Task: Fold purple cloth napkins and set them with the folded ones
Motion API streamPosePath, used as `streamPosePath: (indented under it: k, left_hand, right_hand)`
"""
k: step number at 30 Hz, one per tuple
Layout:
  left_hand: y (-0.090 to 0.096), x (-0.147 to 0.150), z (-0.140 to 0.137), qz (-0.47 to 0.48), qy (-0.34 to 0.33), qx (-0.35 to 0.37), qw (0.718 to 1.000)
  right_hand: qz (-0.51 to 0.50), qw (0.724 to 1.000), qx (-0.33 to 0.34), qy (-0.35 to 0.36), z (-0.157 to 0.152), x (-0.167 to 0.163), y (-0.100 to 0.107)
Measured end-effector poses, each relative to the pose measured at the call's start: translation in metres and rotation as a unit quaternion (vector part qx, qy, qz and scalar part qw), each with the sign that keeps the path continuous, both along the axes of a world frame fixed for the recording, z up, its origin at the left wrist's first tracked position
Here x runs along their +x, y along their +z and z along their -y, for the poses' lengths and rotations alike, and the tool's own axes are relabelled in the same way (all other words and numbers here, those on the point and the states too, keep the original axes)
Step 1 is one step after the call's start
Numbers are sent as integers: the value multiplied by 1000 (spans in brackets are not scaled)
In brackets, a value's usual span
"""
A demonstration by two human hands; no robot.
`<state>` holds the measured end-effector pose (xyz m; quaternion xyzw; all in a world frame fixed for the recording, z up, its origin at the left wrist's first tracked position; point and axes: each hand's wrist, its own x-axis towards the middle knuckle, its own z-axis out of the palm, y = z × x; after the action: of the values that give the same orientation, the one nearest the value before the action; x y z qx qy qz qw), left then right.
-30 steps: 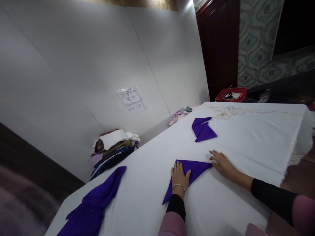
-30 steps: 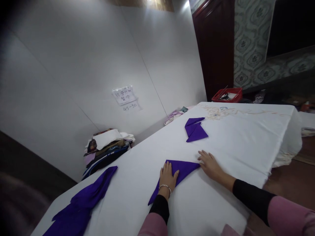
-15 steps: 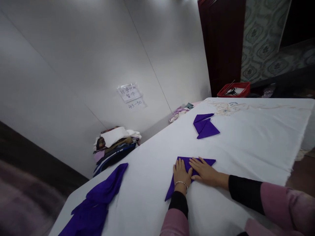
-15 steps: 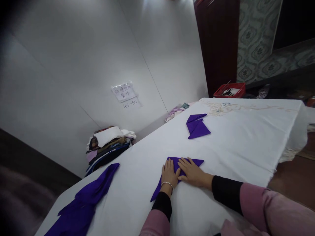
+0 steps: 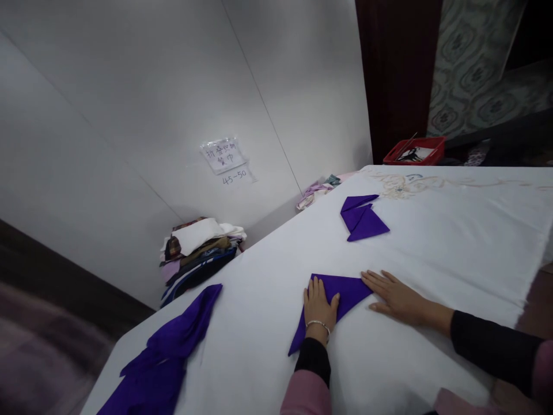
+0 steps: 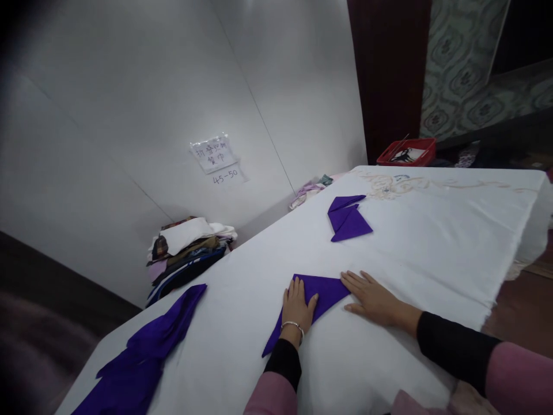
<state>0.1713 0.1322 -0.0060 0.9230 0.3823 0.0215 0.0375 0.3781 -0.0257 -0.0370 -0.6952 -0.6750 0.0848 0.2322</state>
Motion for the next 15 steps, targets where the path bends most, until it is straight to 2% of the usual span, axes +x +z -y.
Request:
streamPosePath:
  k: [5, 9, 12, 15]
  left_hand:
    - [0, 1, 0, -14, -2, 0, 1000]
    - [4, 2, 1, -2, 1, -23, 1000]
    - [6, 2, 1, 7, -1, -33, 999]
    - [6, 1, 0, 6, -4, -42, 999]
  right_hand:
    - [16, 1000, -23, 0, -1, 0, 5]
    - [34, 997, -61, -16, -6, -6, 20]
    - [61, 998, -14, -9, -23, -30, 34]
    - [51, 997, 16, 53, -49, -62, 46]
